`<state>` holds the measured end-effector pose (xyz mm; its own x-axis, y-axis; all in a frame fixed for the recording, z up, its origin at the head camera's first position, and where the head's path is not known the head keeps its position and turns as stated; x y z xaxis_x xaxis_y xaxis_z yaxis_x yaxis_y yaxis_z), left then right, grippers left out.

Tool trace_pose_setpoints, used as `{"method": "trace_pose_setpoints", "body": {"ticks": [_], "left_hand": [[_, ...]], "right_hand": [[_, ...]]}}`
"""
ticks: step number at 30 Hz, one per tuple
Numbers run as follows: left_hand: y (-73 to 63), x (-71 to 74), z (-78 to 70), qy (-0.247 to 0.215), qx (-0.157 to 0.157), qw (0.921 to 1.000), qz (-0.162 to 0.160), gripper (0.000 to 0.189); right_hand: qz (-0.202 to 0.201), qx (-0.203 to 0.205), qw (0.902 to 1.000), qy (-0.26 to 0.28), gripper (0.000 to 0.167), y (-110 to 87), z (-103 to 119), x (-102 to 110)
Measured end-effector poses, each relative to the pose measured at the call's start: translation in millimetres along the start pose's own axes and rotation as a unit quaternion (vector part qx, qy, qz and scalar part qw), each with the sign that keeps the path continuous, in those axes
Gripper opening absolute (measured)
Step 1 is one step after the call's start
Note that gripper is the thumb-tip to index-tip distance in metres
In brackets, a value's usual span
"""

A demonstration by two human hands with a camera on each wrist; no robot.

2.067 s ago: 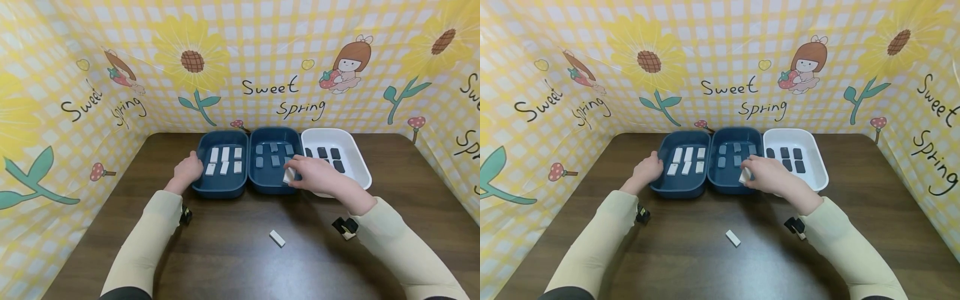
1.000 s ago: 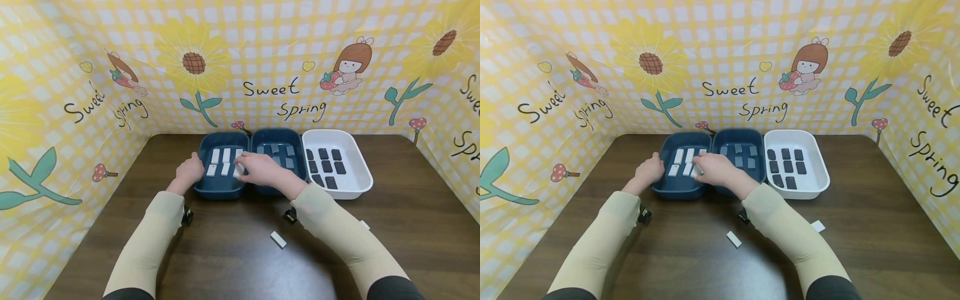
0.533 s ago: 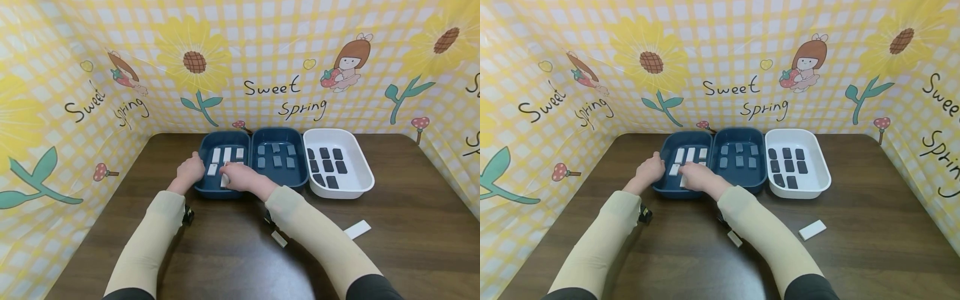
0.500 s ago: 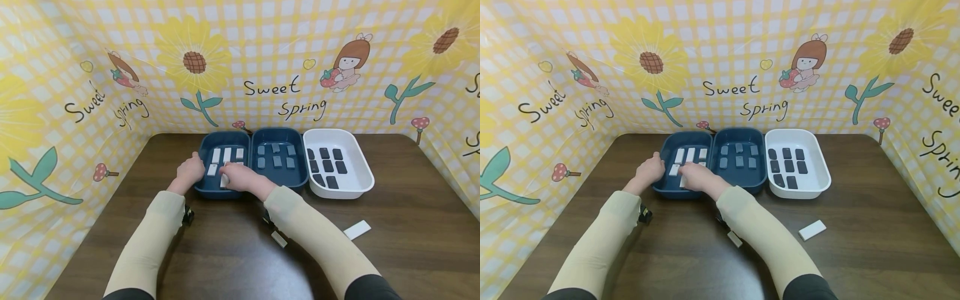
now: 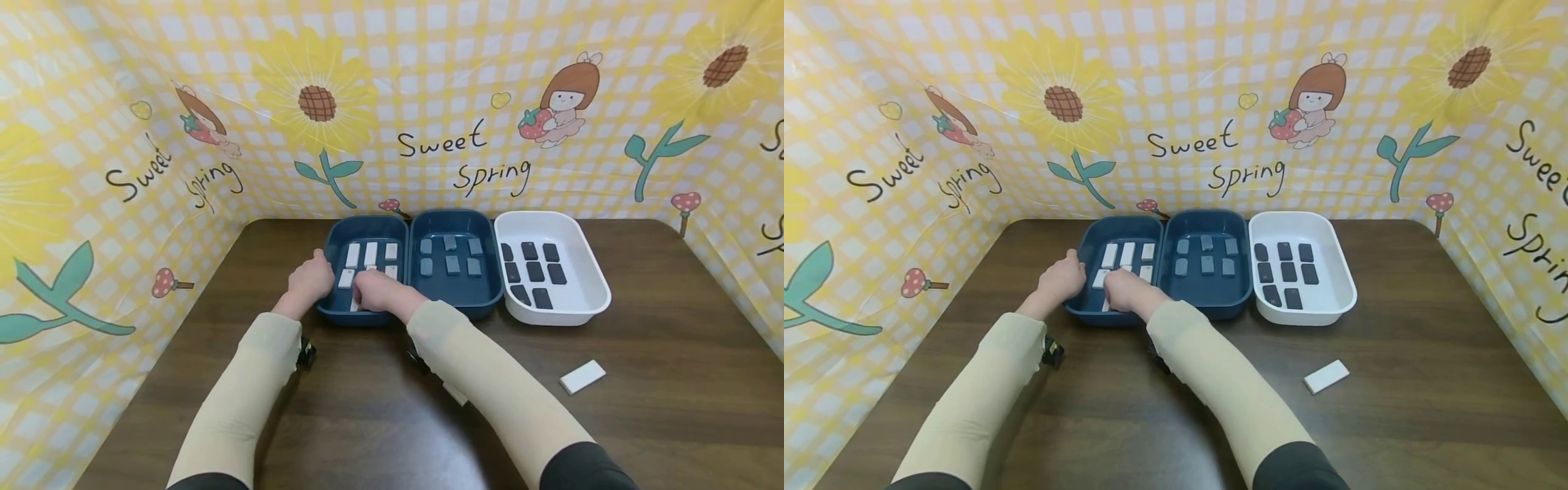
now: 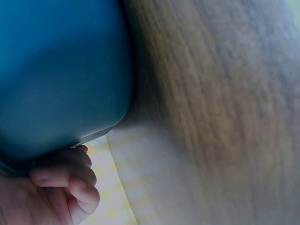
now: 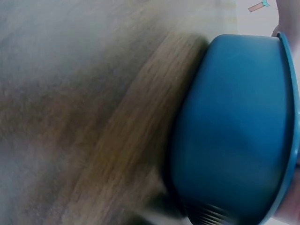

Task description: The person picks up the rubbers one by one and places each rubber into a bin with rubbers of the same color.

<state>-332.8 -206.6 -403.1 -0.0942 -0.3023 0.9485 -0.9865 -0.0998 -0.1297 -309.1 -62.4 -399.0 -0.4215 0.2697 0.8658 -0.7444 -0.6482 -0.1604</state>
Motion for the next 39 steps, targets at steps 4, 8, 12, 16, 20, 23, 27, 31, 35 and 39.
{"method": "trace_pose_setpoints", "body": {"ticks": [4,8,12,16,20,23,27,31,35,39], "left_hand": [[-0.7,1.1,-1.3,0.0,0.0,1.0,-0.002,0.047],[-1.5,2.2,-2.6,-0.001,-0.001,1.0,-0.001,0.048],[-1.6,0.9,-2.8,-0.001,-0.002,1.0,0.002,0.049],[-0.9,-0.6,-2.8,-0.001,-0.001,1.0,0.002,0.05],[0.5,-2.4,-2.7,-0.004,-0.001,1.0,0.001,0.05],[1.1,-3.9,-2.7,-0.006,-0.002,1.0,0.001,0.05],[0.7,-4.1,-2.2,-0.004,-0.005,1.0,-0.004,0.049],[-0.4,-3.2,-2.0,-0.006,-0.01,0.9999,-0.006,0.048],[-1.8,-1.3,-1.7,-0.007,-0.009,0.9999,-0.008,0.048],[-3.0,-0.2,-0.8,-0.003,-0.005,0.9999,-0.009,0.048]], "right_hand": [[-0.002,0.004,0.9999,0.013,0.01,1.3,0.7,-0.4],[0.003,0.01,0.9994,0.032,0.01,3.7,1.0,-1.4],[0.01,0.003,0.9988,0.048,0.01,5.1,1.0,-3.3],[0.009,0.0,0.9987,0.049,0.008,6.5,1.1,-4.5],[0.002,0.007,0.9989,0.047,0.009,8.9,0.8,-6.7],[-0.002,0.009,0.9988,0.047,0.011,9.8,0.7,-7.6],[-0.004,0.014,0.9989,0.045,0.011,9.6,0.9,-6.4],[-0.008,0.023,0.9988,0.042,0.012,7.6,0.1,-1.6],[-0.018,0.03,0.9987,0.037,0.016,3.3,-2.8,6.8],[-0.025,0.039,0.9985,0.028,0.018,-4.4,-6.4,17.7]]}}
Point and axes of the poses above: each hand's wrist, its own y-axis towards the middle knuckle, its own x-axis out of the back of the hand, z = x × y, the point moved 4 cm from there along y, towards the middle knuckle, and after that the axes turned 1 degree about -z, right-handed, at the moved point
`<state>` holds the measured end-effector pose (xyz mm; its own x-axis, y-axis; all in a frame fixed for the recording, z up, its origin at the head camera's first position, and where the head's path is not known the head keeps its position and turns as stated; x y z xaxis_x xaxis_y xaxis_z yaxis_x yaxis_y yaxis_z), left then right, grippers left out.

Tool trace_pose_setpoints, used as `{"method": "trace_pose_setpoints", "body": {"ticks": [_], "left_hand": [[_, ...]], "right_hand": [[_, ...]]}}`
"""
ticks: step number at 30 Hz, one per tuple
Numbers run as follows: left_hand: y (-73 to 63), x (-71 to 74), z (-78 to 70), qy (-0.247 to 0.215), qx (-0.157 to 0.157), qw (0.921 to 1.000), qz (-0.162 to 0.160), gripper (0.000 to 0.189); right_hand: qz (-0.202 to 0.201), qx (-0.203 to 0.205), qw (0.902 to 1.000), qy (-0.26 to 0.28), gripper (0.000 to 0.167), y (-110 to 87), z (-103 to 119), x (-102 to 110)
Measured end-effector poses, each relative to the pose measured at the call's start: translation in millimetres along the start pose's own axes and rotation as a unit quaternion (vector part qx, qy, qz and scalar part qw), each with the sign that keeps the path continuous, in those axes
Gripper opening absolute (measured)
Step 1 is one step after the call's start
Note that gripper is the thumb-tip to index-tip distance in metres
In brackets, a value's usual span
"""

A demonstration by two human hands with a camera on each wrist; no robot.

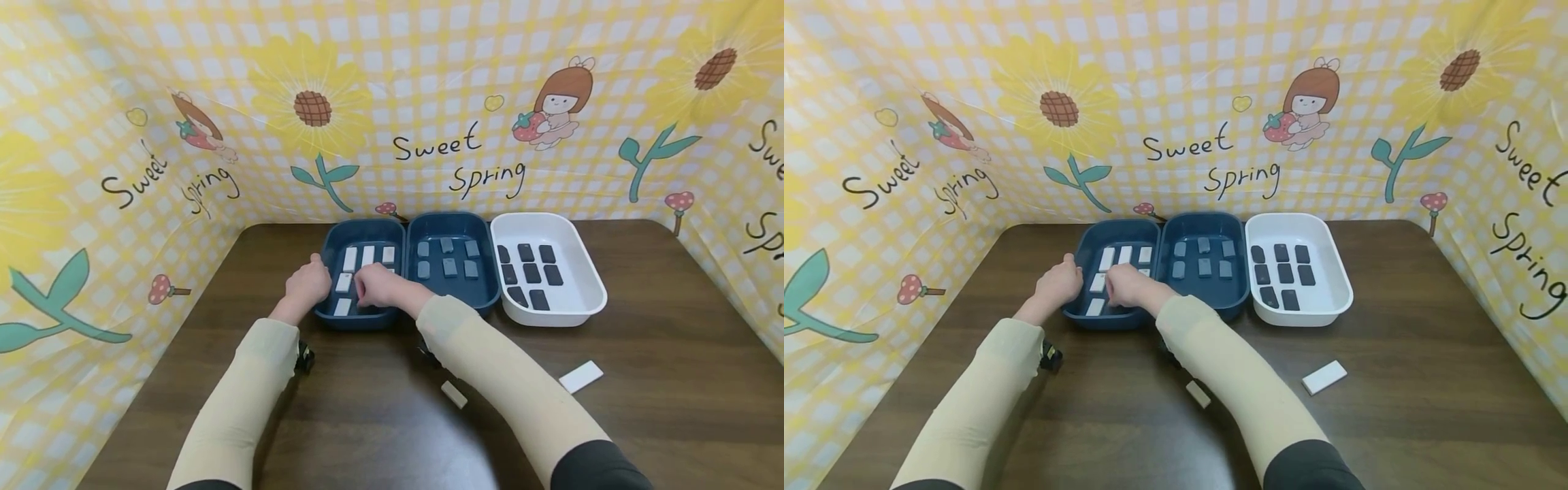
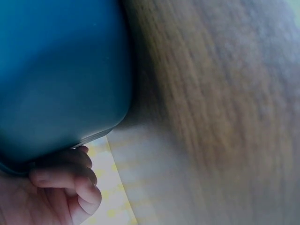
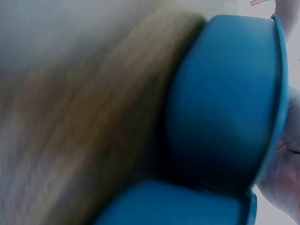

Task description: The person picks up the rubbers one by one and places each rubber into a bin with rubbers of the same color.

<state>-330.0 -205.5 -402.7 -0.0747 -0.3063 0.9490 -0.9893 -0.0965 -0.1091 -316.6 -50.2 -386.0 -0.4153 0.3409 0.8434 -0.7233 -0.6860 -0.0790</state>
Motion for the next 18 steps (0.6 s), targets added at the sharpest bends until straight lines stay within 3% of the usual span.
{"method": "trace_pose_setpoints", "body": {"ticks": [10,18], "left_hand": [[1.5,-3.9,4.9,0.004,0.009,0.9999,0.004,0.048],[0.7,-0.9,-0.3,0.003,0.004,1.0,-0.008,0.048]], "right_hand": [[-0.028,0.063,0.9963,-0.052,0.009,-33.5,2.8,17.1],[-0.06,0.089,0.9927,-0.056,0.007,-84.1,6.2,31.0]]}}
Point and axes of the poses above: each hand's wrist, its own y-axis towards the middle knuckle, its own x-axis out of the back of the hand, z = x × y, the point moved 4 cm from there along y, towards the middle knuckle, and after that the axes turned 1 degree about -z, right-handed, at the moved point
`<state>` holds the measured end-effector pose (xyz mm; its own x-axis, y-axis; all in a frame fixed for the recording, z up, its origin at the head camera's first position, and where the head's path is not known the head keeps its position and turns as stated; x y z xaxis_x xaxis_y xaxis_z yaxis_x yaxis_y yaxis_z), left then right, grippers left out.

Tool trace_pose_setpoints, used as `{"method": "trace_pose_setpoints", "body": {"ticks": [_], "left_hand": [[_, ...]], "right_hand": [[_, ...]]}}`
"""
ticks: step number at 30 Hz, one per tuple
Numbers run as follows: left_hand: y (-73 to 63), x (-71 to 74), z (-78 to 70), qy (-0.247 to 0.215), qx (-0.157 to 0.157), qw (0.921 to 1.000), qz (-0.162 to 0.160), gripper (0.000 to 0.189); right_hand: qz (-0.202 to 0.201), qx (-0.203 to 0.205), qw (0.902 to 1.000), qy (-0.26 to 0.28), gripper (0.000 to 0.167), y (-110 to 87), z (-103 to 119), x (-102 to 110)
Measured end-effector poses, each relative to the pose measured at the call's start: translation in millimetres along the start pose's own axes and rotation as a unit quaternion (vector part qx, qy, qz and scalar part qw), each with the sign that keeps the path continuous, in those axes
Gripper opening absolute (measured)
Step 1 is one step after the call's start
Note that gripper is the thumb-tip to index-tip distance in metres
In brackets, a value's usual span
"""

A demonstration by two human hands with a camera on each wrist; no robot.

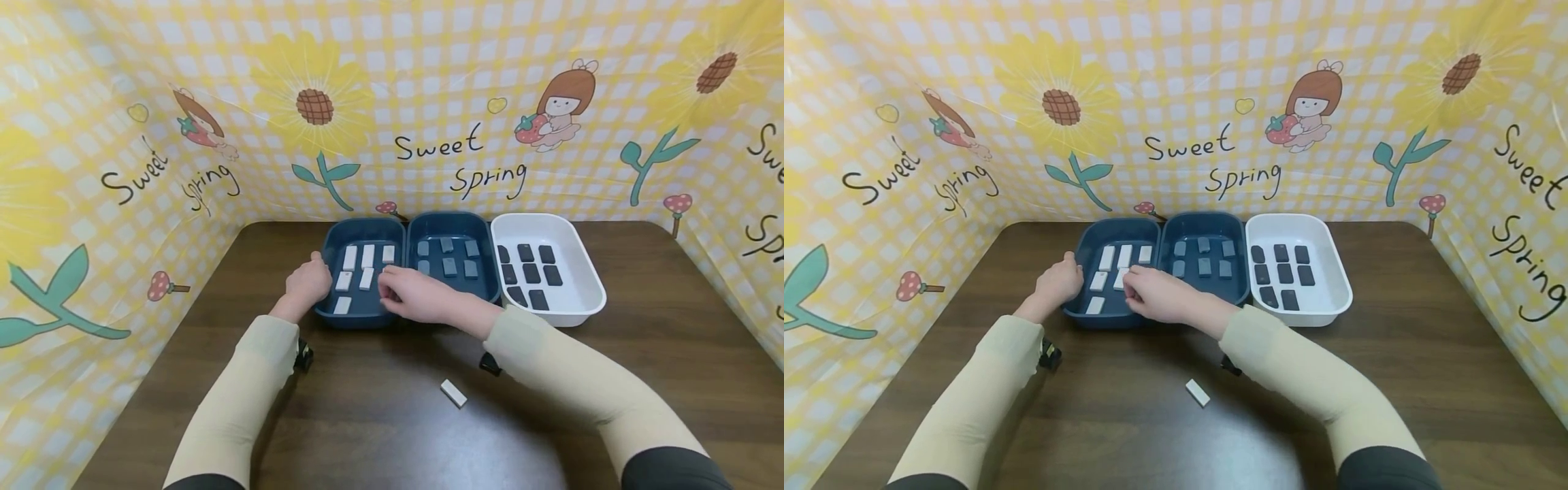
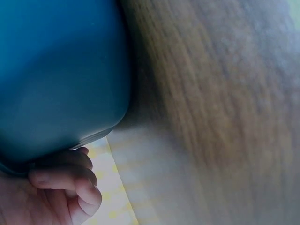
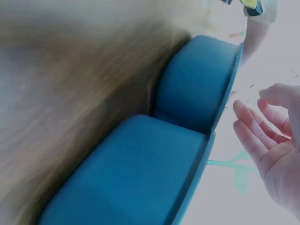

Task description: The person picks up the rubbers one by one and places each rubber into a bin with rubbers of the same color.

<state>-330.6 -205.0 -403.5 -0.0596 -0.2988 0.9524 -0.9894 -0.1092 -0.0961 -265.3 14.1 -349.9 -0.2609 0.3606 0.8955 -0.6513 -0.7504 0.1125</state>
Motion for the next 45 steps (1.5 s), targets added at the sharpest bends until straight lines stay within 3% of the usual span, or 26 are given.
{"method": "trace_pose_setpoints", "body": {"ticks": [9,16,19,26,33,45], "left_hand": [[-1.6,0.3,0.7,0.006,0.001,1.0,0.001,0.047],[-1.6,1.6,-2.2,0.002,0.003,1.0,0.007,0.048],[-1.9,1.1,-3.7,0.003,0.003,0.9999,0.011,0.049],[-1.8,3.3,-4.5,0.007,-0.001,1.0,0.004,0.048],[-2.1,2.8,-1.7,0.01,-0.002,0.9999,0.001,0.047],[0.8,0.2,0.3,0.006,-0.002,1.0,0.001,0.046]], "right_hand": [[0.017,0.016,0.9997,-0.002,0.017,-56.1,-5.5,2.4],[0.041,0.065,0.9954,-0.057,0.026,-88.7,-8.0,-9.2],[0.074,0.08,0.9916,-0.07,0.037,-101.6,-6.5,-19.6],[0.171,0.073,0.9816,-0.042,0.061,-129.5,0.0,-33.3],[0.192,0.076,0.9765,-0.062,0.064,-137.6,-0.3,-37.7],[0.164,0.105,0.9782,-0.072,0.041,-132.5,1.0,-40.7]]}}
Point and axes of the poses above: each hand's wrist, its own y-axis towards the middle knuckle, its own x-axis out of the back of the hand, z = x × y, the point moved 4 cm from there along y, towards the middle knuckle, and after that the axes turned 1 degree about -z, right-handed, at the moved point
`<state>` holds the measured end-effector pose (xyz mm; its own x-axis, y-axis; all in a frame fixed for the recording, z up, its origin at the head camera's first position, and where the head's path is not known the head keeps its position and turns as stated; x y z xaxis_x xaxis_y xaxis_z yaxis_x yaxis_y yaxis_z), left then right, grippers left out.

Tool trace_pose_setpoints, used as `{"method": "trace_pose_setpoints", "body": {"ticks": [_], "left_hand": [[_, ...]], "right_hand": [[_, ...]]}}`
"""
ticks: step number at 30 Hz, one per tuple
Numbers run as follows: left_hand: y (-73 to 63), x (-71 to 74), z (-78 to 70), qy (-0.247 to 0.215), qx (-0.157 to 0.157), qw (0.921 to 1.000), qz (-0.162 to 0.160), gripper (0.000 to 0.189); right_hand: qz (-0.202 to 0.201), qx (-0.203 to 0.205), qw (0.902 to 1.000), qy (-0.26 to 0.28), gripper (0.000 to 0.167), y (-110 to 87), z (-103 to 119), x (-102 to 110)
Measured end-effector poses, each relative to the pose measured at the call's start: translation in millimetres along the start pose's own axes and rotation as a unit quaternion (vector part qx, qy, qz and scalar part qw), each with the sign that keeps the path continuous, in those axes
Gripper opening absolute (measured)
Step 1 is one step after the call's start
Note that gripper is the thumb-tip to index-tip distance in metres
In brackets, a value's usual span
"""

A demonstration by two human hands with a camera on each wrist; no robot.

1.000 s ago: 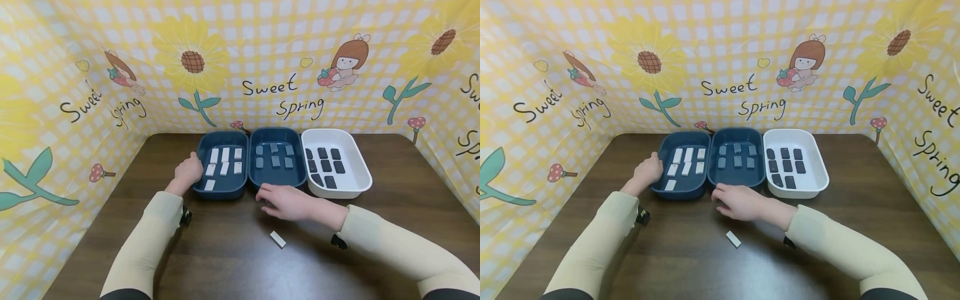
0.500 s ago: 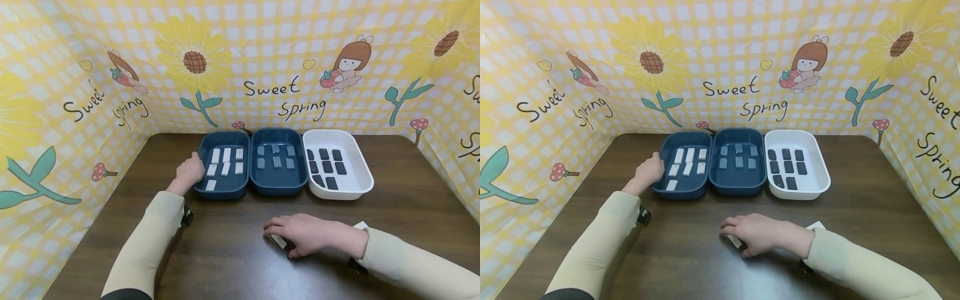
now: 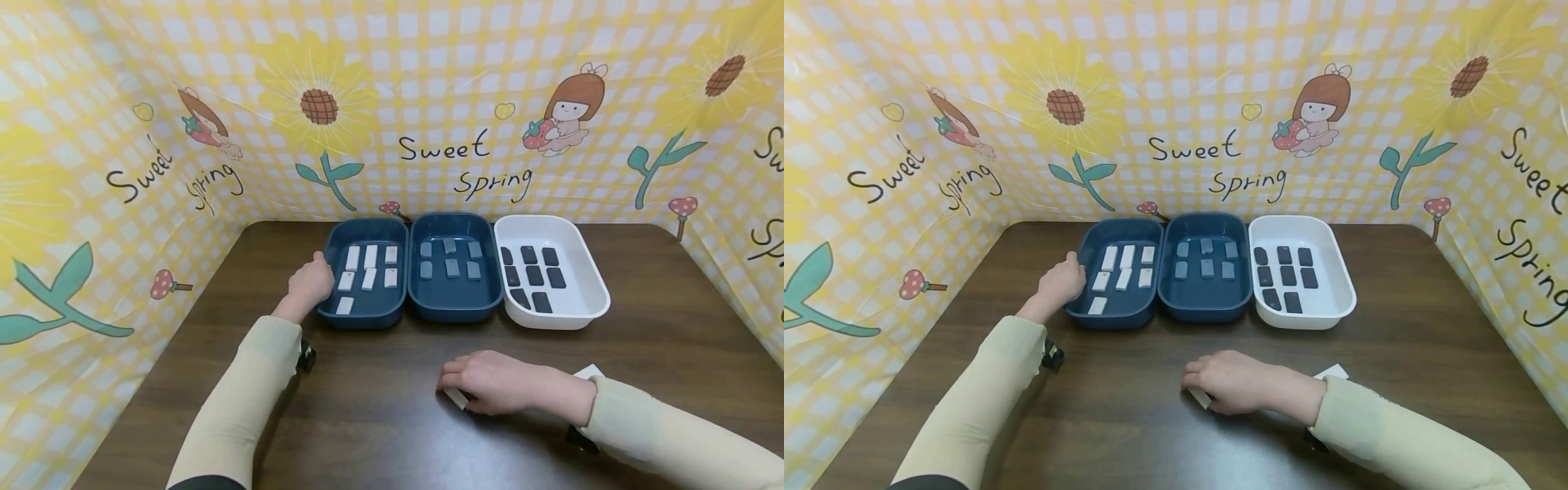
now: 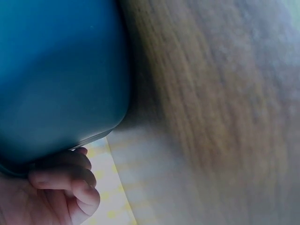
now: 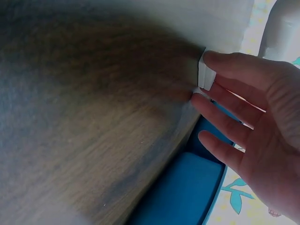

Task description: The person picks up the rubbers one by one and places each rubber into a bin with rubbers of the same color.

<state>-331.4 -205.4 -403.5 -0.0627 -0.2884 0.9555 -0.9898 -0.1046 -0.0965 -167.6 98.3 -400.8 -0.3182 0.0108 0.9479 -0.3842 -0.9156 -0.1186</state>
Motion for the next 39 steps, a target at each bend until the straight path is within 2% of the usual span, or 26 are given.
{"method": "trace_pose_setpoints", "body": {"ticks": [10,18,28,39], "left_hand": [[-1.4,-0.3,0.5,-0.007,0.004,1.0,0.002,0.047],[-0.4,-0.5,-0.1,-0.007,0.001,1.0,0.003,0.048],[-1.7,0.0,1.8,-0.009,0.002,1.0,0.004,0.047],[-1.4,0.9,0.1,-0.01,0.002,0.9999,0.009,0.049]], "right_hand": [[-0.01,0.003,0.9999,-0.002,0.034,1.2,0.1,2.6],[-0.031,-0.005,0.9994,-0.012,0.032,6.2,-2.1,16.2],[-0.087,0.011,0.9957,-0.031,0.034,18.4,-5.1,36.7],[-0.121,-0.025,0.9923,-0.015,0.034,41.8,-17.5,57.4]]}}
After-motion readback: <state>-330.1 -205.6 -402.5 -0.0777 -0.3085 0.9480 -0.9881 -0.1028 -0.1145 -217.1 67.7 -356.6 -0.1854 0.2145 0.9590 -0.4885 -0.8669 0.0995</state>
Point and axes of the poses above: each hand's wrist, its own y-axis towards the middle knuckle, its own x-axis out of the back of the hand, z = x × y, the point moved 4 cm from there along y, towards the middle knuckle, and after that the axes turned 1 degree about -z, right-handed, at the moved point
